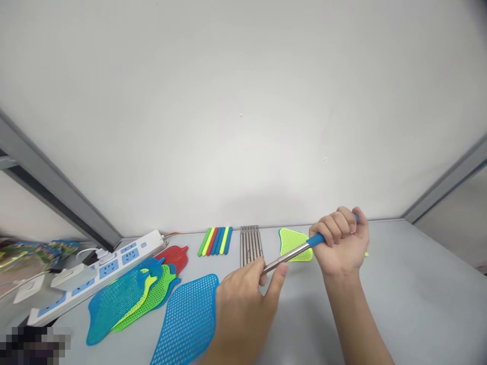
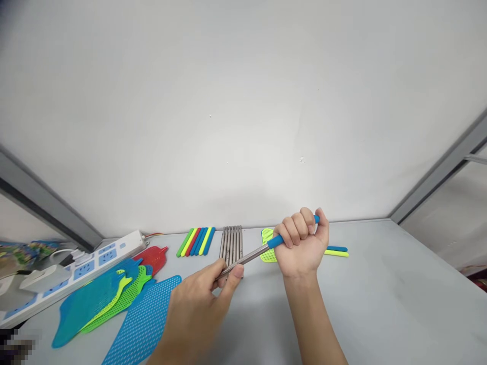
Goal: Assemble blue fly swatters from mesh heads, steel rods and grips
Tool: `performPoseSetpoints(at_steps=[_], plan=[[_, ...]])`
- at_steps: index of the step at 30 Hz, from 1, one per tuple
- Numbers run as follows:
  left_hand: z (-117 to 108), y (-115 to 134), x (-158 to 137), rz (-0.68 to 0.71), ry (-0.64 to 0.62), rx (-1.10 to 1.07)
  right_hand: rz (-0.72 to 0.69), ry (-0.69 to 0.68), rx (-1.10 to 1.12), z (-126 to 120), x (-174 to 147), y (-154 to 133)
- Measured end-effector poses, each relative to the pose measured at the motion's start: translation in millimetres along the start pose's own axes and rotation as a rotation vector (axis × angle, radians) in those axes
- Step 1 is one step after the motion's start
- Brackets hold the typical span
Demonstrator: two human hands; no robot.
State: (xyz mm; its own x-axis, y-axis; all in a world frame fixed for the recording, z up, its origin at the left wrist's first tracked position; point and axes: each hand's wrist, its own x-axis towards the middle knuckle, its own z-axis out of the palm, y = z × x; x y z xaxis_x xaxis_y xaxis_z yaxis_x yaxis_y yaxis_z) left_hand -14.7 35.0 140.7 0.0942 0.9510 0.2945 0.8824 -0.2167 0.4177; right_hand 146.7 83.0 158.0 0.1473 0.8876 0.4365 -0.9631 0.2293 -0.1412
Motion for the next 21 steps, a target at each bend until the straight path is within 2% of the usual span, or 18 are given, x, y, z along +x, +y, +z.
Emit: performPoseSetpoints(at_steps=[9, 21], plan=[[-2, -4, 3, -0.014, -0.061, -0.057, -0.013, 0.082, -0.016, 1, -1, 0], [-8, -5, 10, -0.035, -0.067, -0.068, -0.021, 0.162, -0.032, 2, -3, 3]])
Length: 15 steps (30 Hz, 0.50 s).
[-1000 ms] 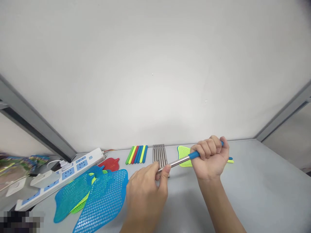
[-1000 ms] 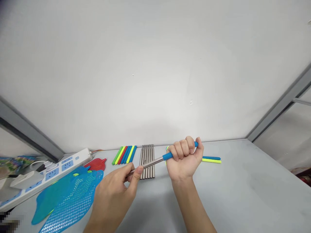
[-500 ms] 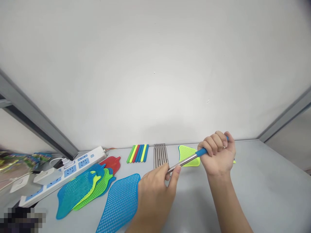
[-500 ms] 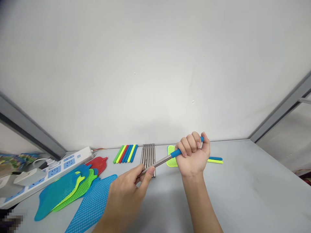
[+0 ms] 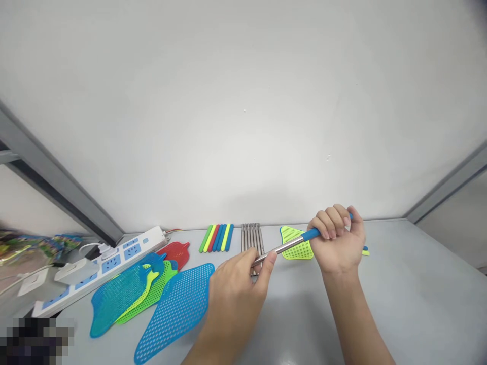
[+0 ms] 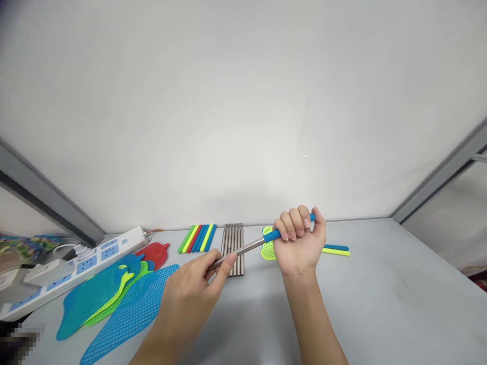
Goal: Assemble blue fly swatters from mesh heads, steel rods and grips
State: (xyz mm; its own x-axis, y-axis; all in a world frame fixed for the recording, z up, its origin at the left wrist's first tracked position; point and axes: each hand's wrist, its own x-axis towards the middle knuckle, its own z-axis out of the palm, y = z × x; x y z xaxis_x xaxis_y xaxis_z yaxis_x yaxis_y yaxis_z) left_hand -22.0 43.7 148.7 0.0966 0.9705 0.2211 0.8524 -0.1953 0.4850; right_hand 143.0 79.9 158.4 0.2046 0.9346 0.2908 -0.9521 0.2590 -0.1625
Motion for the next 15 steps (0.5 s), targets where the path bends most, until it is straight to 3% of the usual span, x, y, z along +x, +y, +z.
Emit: performPoseSetpoints(at_steps=[15], plan=[[0, 0, 1, 0.036, 0.036, -0.016, 0.144, 0.073, -0.078, 11, -9, 27]])
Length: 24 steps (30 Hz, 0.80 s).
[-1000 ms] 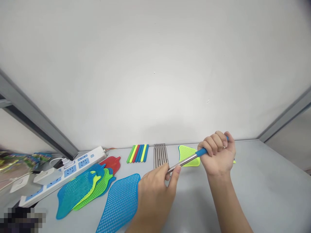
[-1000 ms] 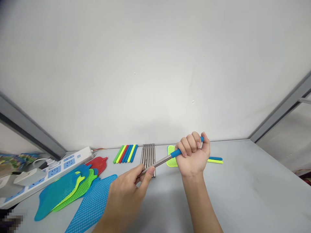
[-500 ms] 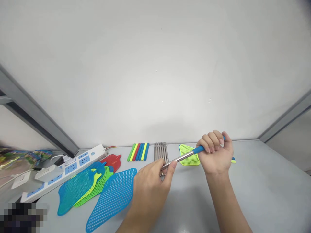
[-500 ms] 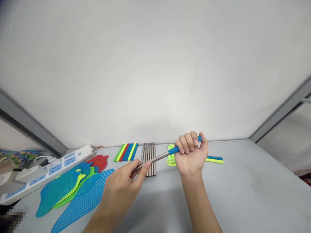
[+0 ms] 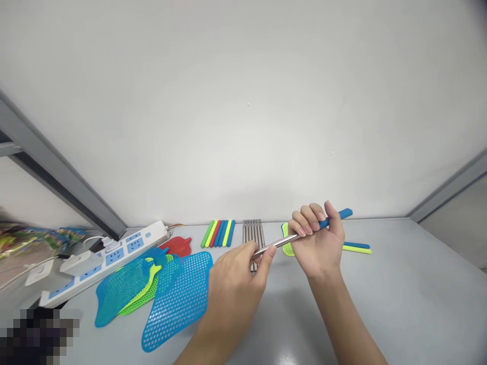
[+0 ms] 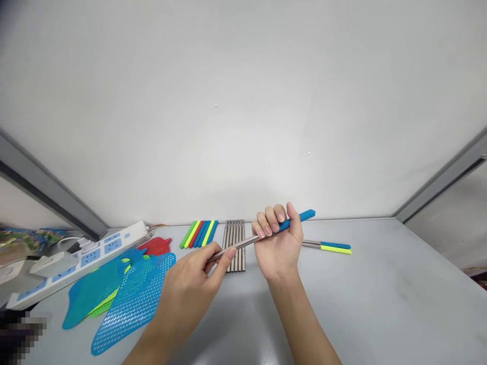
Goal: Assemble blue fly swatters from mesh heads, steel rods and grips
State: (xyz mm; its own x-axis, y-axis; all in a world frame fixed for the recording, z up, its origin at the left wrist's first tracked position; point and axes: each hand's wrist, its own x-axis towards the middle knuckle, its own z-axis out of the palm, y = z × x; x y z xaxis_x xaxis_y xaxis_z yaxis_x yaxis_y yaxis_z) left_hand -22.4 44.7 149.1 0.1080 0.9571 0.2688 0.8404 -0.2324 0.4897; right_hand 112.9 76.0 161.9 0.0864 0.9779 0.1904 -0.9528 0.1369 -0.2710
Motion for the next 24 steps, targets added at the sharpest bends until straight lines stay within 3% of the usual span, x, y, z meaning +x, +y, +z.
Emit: performPoseSetpoints(at_steps=[24], plan=[[5.6, -3.3, 5.8, 0.042, -0.051, -0.04, 0.0, 0.062, -0.037, -6.9, 3.4, -2.5]])
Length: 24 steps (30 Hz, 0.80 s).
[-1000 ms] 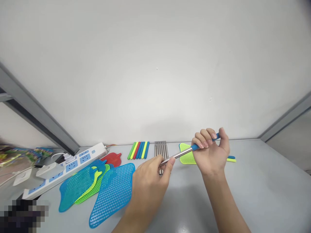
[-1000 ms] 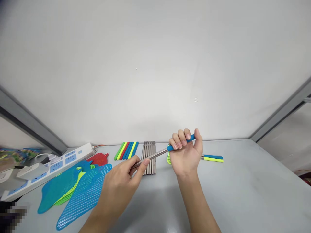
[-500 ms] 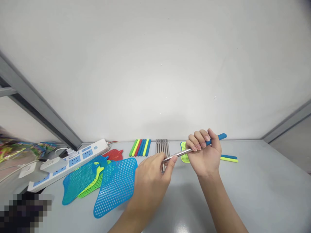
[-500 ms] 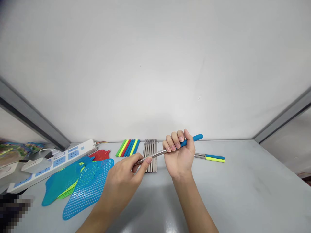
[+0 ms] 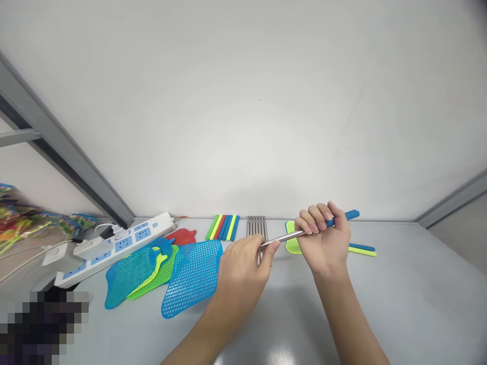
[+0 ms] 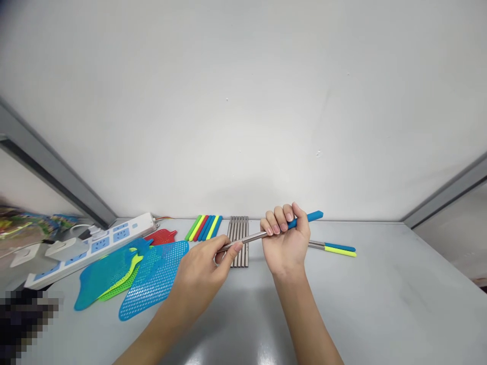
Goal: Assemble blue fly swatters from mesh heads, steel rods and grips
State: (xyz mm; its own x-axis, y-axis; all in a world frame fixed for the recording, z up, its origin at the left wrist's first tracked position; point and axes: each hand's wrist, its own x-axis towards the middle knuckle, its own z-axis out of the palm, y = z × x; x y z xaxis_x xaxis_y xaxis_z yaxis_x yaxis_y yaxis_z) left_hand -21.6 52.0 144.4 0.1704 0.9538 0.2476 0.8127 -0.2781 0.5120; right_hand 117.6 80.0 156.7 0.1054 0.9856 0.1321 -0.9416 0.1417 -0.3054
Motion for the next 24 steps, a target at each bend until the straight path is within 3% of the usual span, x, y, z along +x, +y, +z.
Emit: performPoseSetpoints(at_steps=[24], plan=[[5.0, -4.2, -1.7, 0.103, -0.015, -0.02, 0.011, 0.099, -0.079, -2.2, 2.1, -7.4]])
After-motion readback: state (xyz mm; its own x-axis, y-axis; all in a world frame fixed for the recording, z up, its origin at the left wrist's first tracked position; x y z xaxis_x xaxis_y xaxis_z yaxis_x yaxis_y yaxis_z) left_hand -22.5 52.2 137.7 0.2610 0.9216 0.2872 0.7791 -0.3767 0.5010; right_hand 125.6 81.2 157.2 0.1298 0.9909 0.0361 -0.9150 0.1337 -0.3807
